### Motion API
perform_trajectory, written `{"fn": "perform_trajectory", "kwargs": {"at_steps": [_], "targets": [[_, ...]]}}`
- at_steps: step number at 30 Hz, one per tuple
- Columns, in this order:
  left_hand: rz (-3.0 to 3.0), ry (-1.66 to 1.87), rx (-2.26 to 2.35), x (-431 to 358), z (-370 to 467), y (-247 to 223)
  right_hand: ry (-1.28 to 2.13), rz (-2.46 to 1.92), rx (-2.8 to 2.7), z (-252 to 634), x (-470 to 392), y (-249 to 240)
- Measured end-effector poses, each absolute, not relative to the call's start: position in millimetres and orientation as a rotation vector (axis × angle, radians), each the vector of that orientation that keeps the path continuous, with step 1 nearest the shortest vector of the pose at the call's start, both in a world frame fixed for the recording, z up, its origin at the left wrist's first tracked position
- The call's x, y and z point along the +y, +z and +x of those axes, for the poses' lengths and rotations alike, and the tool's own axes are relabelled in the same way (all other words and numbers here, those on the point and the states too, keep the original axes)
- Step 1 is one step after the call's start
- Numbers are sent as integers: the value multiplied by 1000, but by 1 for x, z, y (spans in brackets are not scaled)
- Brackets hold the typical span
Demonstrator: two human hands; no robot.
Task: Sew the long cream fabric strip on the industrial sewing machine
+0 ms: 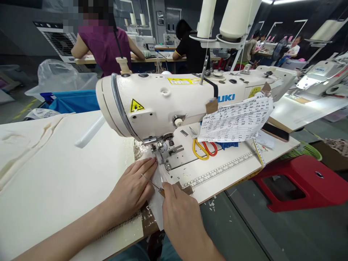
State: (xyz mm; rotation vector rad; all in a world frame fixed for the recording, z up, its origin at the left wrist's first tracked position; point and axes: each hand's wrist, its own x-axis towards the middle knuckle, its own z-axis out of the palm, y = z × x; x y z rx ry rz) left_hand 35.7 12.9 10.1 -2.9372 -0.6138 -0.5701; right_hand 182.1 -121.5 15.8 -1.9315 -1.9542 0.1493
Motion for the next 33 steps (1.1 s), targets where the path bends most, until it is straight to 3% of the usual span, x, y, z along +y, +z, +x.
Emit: {"fn": "perform_trajectory", "kwargs": {"at_steps": [15,33], "targets": [[-2875,-563,-844,30,39,9,78,-2040,-1945,173,-92,21],[-2871,-591,-642,23,39,8,243,-1808,-1790,178,-112,21]]}}
